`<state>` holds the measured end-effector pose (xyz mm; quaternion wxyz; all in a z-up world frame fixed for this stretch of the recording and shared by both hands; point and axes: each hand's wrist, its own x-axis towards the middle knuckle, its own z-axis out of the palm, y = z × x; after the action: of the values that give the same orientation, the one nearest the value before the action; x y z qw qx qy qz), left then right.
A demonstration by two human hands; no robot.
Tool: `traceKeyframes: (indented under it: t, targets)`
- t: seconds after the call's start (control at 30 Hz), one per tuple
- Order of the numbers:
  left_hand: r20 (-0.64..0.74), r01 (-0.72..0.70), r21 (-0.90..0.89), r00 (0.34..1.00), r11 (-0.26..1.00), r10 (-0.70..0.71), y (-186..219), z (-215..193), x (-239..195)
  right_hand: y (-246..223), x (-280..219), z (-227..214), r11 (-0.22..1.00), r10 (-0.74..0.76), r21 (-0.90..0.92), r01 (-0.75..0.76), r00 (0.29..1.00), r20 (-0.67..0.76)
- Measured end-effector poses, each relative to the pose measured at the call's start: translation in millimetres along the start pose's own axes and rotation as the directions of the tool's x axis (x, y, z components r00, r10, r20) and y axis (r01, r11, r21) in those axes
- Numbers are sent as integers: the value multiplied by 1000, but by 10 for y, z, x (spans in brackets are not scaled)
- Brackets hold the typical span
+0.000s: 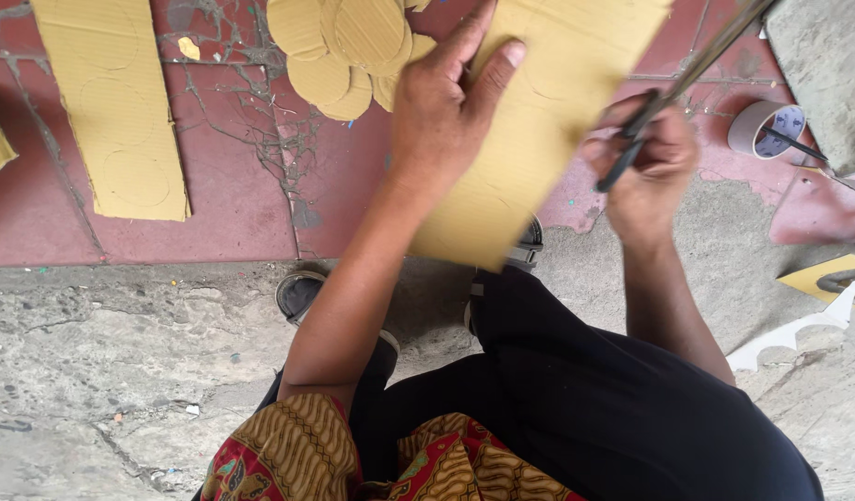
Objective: The person uses scissors to cut circular shapes from a sheet of cardboard. They hold the cardboard in their left hand and cut along pre-drawn lines, stacking the finished circles on the floor.
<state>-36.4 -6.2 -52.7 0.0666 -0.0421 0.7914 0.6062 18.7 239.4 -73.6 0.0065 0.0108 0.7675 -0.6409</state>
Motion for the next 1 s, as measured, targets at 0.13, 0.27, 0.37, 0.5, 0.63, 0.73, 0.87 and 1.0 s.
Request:
traceKeyframes:
  t: [0.13, 0.27, 0.37, 0.5, 0.63, 0.73, 0.87, 1.0]
  targets:
    - [113, -442, 333, 896, 833, 430, -97, -383, 42, -329, 159, -178, 984, -133, -125, 123, 988, -77]
    - [278, -519, 278, 849, 808, 449, -199, -376, 17, -626, 275, -161, 840, -277, -453, 300, 954, 118]
    - [363, -620, 216, 768, 755, 527, -160, -274, -81, -744, 318, -91, 714, -219, -594, 372, 924, 315]
    - [388, -580, 247, 793, 776, 470, -23, -229, -142, -684, 344, -139, 662, -53, -599, 451, 825, 563]
    - [91, -580, 546, 758, 605, 646, 41, -296, -177, -380, 297, -164, 898, -8, -429, 96, 979, 203]
    - [-403, -447, 181, 779, 876, 480, 1, -156, -316, -218, 258, -282, 977, -114, -185, 104, 993, -41]
    - [-461, -278, -527, 887, 803, 4, -154, 319, -503, -133, 245, -298, 988, -145, 25, 150, 979, -142]
    - [59, 95, -771, 995, 630, -78, -235, 696, -582, -235, 188, -167, 999, -29, -32, 27, 997, -73]
